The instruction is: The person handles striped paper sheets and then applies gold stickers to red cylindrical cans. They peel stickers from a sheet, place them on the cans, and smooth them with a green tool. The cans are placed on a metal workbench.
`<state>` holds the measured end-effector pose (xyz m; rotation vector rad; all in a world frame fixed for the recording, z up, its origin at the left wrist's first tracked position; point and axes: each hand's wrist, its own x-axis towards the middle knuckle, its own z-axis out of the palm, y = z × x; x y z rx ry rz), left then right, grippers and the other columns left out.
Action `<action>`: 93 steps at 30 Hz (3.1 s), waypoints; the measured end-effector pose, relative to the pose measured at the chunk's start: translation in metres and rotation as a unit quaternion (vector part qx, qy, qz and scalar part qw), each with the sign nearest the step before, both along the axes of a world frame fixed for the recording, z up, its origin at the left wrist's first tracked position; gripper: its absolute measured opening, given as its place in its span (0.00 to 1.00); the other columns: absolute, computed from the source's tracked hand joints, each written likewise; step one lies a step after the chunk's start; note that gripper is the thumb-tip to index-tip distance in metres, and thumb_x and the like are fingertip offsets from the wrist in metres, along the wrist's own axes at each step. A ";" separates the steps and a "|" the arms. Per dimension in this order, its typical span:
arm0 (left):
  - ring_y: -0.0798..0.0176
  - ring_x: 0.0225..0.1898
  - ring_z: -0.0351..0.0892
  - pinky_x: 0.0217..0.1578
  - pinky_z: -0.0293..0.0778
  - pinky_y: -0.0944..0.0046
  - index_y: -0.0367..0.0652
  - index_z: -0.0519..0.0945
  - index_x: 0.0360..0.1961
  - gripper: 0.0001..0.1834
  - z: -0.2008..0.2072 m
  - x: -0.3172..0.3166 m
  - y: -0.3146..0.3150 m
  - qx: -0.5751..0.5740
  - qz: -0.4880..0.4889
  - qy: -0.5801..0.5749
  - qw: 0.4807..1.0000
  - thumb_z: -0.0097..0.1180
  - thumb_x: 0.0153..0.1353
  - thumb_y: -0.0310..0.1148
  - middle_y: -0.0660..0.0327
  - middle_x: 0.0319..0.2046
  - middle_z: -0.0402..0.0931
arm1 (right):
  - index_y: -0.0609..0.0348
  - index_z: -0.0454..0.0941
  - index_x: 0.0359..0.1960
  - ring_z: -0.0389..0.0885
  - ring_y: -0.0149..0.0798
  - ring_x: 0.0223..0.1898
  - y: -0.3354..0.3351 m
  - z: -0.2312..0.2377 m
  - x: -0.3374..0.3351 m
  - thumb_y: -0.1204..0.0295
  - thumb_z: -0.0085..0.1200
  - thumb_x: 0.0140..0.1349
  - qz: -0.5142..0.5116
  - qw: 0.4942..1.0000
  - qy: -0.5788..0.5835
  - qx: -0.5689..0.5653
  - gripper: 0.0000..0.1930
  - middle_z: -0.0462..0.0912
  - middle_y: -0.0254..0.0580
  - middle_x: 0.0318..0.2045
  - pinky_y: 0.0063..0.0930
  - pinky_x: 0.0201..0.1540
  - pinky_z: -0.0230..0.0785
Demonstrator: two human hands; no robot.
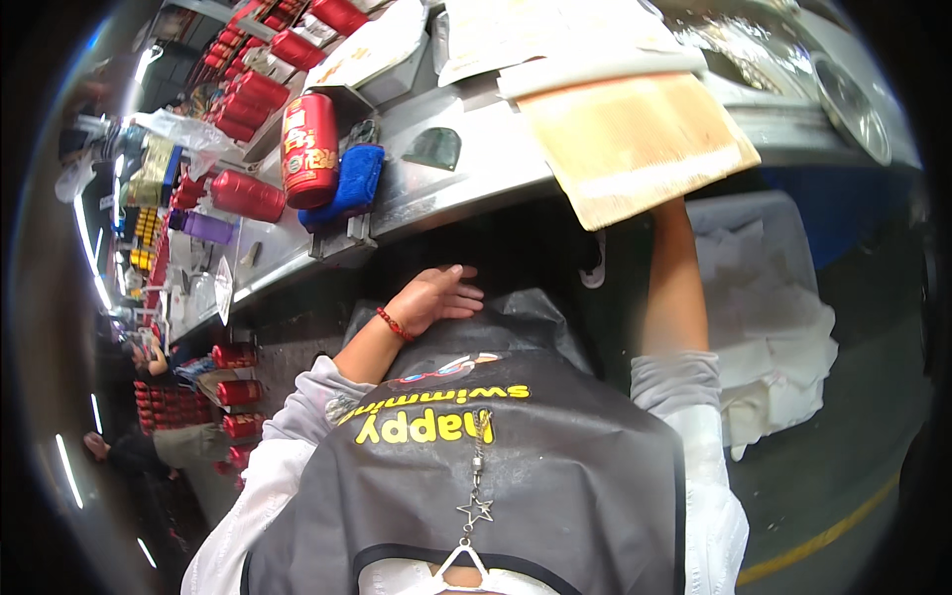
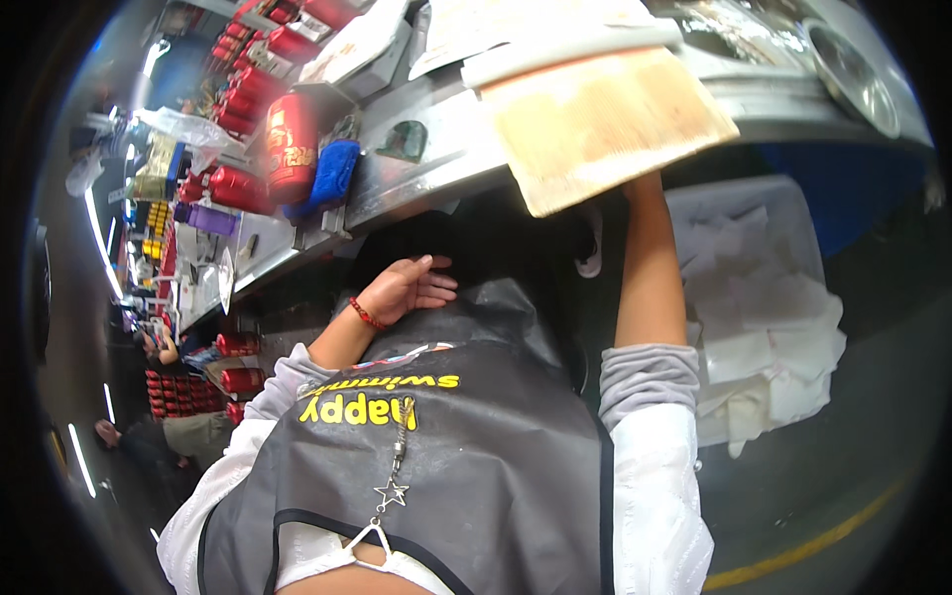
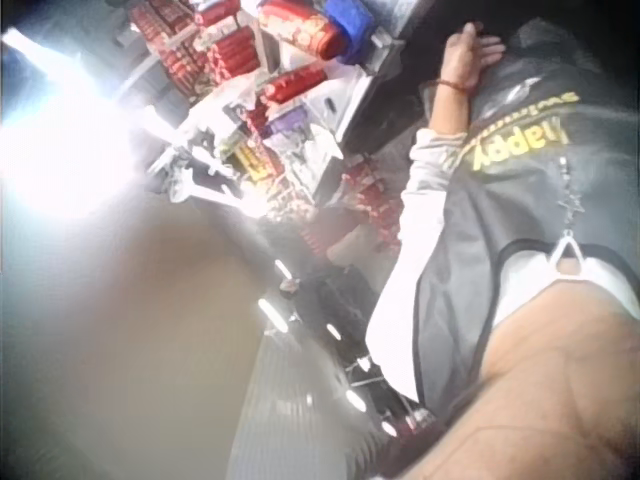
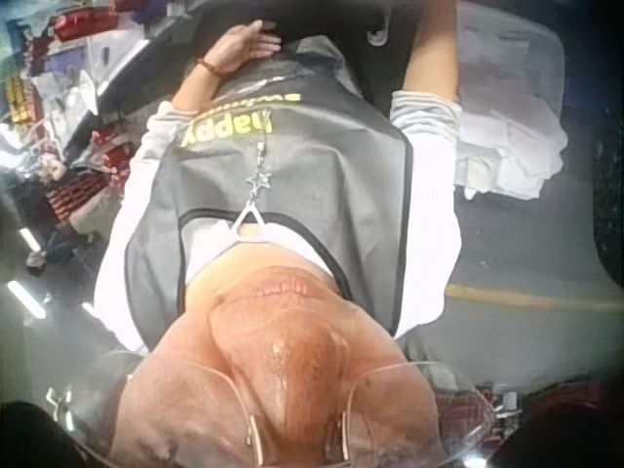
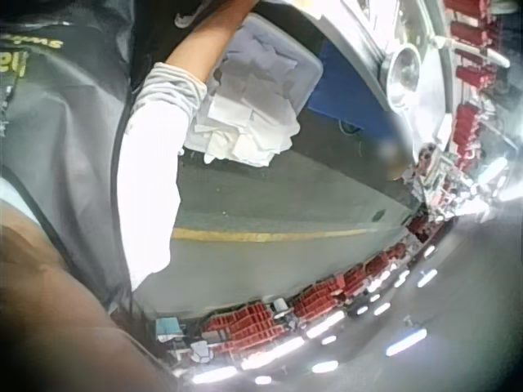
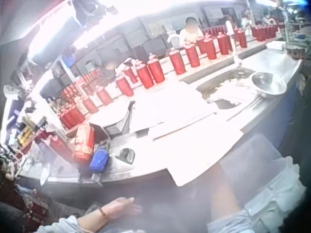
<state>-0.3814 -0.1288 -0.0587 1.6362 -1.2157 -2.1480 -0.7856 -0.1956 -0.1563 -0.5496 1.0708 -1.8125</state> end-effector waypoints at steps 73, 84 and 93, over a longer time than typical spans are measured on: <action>0.44 0.50 0.76 0.52 0.73 0.53 0.38 0.66 0.67 0.32 -0.054 -0.025 -0.057 -0.662 -0.372 -0.325 0.565 0.60 0.62 0.32 0.44 0.57 0.70 | 0.51 0.71 0.62 0.72 0.42 0.60 -0.143 -0.072 0.149 0.54 0.33 0.75 -0.234 0.958 0.164 0.003 0.24 0.75 0.39 0.59 0.37 0.62 0.63; 0.43 0.44 0.80 0.45 0.75 0.48 0.38 0.70 0.65 0.27 -0.135 -0.099 -0.206 -0.788 -0.323 -0.275 0.447 0.48 0.71 0.43 0.42 0.41 0.80 | 0.51 0.86 0.45 0.83 0.45 0.51 -0.105 -0.057 0.131 0.61 0.52 0.63 -0.041 0.826 0.553 0.095 0.15 0.85 0.44 0.48 0.41 0.50 0.76; 0.42 0.48 0.78 0.47 0.75 0.48 0.38 0.68 0.67 0.27 -0.147 -0.127 -0.212 -0.715 -0.292 -0.277 0.571 0.45 0.73 0.44 0.42 0.46 0.79 | 0.64 0.82 0.41 0.84 0.57 0.40 0.015 -0.024 -0.006 0.66 0.61 0.57 -0.283 0.915 0.232 0.173 0.14 0.83 0.59 0.41 0.42 0.44 0.79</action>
